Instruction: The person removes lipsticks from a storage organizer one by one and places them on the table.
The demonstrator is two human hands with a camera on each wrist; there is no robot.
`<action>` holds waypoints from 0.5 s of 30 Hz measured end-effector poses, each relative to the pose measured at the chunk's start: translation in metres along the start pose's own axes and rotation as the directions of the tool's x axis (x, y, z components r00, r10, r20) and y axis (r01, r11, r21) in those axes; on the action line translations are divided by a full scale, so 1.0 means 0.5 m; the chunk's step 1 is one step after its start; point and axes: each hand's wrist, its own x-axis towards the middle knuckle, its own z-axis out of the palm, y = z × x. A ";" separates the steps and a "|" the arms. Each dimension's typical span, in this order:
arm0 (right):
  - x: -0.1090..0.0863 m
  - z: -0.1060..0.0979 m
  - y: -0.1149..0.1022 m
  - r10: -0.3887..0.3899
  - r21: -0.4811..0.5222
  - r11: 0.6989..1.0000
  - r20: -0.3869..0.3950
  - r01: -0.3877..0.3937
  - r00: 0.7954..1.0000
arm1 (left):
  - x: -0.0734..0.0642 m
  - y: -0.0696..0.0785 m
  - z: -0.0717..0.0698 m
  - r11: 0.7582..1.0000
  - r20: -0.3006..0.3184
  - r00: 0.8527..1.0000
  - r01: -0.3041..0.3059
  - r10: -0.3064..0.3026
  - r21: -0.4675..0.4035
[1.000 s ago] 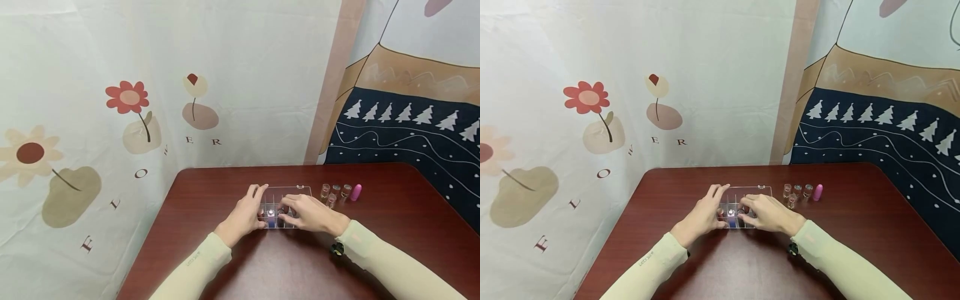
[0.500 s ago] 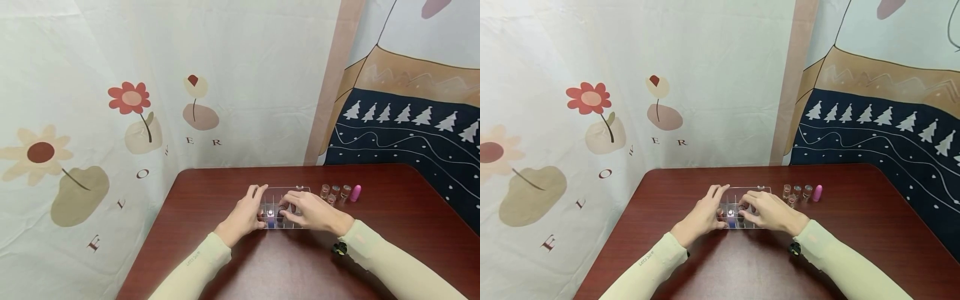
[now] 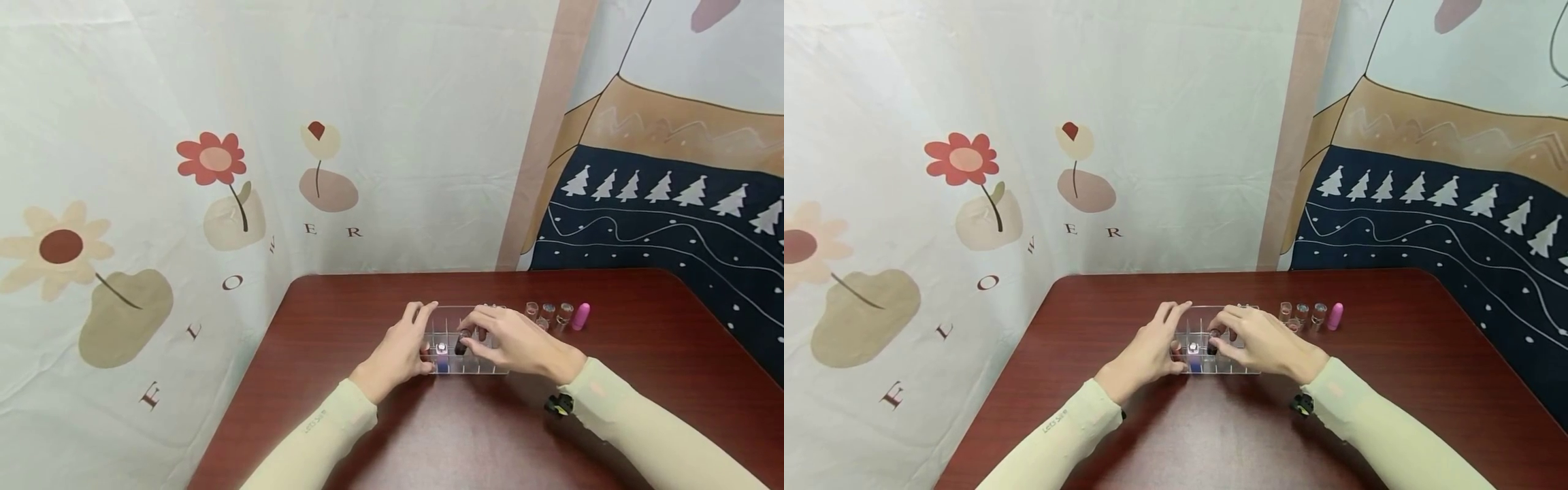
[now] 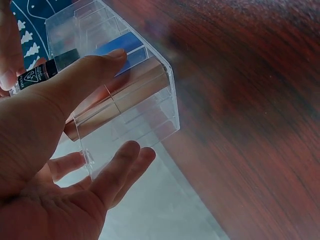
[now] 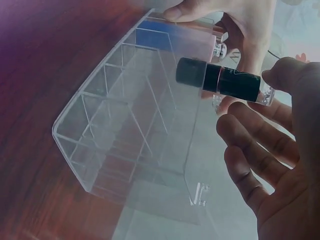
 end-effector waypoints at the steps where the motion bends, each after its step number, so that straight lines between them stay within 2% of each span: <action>1: -0.001 -0.002 0.000 0.003 0.003 1.000 -0.001 -0.003 1.000 | 0.000 0.000 -0.001 1.000 0.001 1.000 0.001 -0.001 0.000; 8: -0.006 -0.021 0.006 0.028 0.057 0.998 -0.017 -0.027 0.999 | 0.000 0.000 -0.004 1.000 -0.001 1.000 -0.001 0.001 -0.008; 15: -0.012 -0.045 0.026 -0.019 0.049 0.999 -0.098 0.024 0.995 | -0.001 0.000 -0.005 1.000 0.004 1.000 -0.002 0.002 -0.020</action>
